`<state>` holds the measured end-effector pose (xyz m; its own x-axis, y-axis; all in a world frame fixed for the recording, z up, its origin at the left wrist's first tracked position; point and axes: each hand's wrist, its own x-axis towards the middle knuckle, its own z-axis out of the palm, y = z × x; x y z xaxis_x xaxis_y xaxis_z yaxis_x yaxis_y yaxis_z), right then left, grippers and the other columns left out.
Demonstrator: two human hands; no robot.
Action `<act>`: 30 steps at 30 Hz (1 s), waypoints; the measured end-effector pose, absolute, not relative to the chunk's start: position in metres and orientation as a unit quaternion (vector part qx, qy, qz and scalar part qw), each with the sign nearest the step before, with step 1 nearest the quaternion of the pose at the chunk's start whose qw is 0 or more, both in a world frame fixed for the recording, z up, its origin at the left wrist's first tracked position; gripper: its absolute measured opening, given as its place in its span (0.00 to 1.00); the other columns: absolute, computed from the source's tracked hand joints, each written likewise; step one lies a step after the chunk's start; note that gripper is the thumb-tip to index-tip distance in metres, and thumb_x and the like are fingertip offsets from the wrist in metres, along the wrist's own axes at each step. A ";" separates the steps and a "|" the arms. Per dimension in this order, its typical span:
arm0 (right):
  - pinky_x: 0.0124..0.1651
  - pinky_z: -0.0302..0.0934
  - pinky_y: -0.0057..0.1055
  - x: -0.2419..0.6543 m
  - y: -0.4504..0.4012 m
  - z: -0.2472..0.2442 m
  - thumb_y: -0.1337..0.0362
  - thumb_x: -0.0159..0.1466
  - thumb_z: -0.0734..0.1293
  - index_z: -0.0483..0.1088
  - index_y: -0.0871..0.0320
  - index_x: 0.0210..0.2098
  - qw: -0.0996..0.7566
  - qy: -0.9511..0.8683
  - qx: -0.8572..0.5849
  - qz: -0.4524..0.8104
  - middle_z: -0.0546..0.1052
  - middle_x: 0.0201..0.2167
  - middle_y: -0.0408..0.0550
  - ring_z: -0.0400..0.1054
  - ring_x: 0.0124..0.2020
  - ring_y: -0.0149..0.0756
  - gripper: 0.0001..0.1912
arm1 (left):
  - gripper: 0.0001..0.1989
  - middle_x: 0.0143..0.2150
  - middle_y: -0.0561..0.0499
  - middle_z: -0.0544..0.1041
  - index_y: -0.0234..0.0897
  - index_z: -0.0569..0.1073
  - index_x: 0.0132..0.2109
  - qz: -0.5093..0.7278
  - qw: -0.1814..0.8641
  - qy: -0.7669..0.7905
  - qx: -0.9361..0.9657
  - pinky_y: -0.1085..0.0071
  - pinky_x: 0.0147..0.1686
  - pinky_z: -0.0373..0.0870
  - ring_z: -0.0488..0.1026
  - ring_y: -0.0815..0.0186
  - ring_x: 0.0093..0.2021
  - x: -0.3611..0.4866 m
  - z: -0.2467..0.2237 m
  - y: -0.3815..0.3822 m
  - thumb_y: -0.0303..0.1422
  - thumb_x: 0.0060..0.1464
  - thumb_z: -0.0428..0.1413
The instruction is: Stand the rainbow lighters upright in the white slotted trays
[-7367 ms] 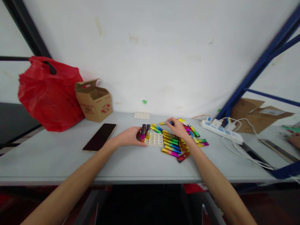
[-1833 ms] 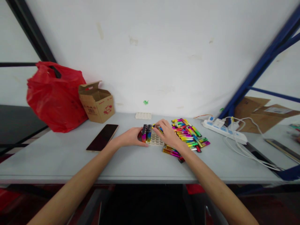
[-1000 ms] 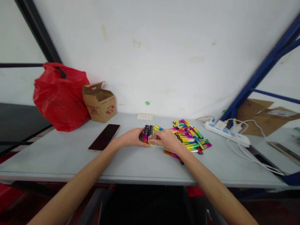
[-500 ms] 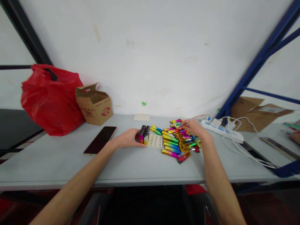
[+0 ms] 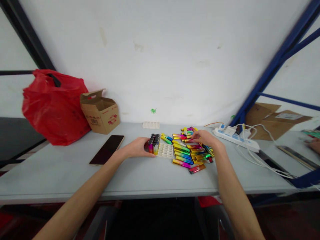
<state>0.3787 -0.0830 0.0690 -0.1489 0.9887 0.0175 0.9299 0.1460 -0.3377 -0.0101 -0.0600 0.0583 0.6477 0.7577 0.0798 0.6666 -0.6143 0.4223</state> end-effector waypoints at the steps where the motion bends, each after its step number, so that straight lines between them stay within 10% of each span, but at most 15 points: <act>1: 0.40 0.65 0.30 0.379 -0.083 0.069 0.66 0.61 0.71 0.80 0.57 0.38 0.121 -0.746 -0.643 0.124 0.83 0.37 0.49 0.76 0.38 0.40 0.06 | 0.37 0.46 0.42 0.81 0.35 0.76 0.47 0.124 0.181 0.400 0.890 0.62 0.41 0.71 0.77 0.49 0.44 -0.010 0.058 -0.060 0.61 0.40 0.64; 15: 0.41 0.65 0.30 0.380 -0.083 0.063 0.64 0.67 0.66 0.75 0.58 0.41 0.184 -0.752 -0.617 0.142 0.82 0.36 0.50 0.75 0.38 0.38 0.06 | 0.36 0.42 0.45 0.81 0.35 0.77 0.45 0.125 0.194 0.398 0.888 0.65 0.37 0.69 0.77 0.53 0.40 -0.010 0.058 -0.059 0.60 0.40 0.63; 21: 0.44 0.66 0.35 0.364 -0.066 0.058 0.60 0.62 0.69 0.76 0.58 0.41 0.401 -0.714 -0.570 0.071 0.80 0.41 0.52 0.73 0.38 0.39 0.10 | 0.36 0.43 0.44 0.81 0.35 0.77 0.45 0.124 0.190 0.400 0.888 0.65 0.38 0.69 0.77 0.52 0.41 -0.010 0.057 -0.058 0.60 0.39 0.64; 30: 0.43 0.69 0.36 0.278 -0.069 0.042 0.51 0.53 0.77 0.76 0.55 0.41 0.595 -0.508 -0.381 0.493 0.78 0.34 0.43 0.74 0.36 0.36 0.21 | 0.36 0.45 0.45 0.82 0.35 0.76 0.48 0.120 0.201 0.387 0.892 0.65 0.39 0.69 0.77 0.53 0.41 -0.010 0.057 -0.058 0.59 0.41 0.64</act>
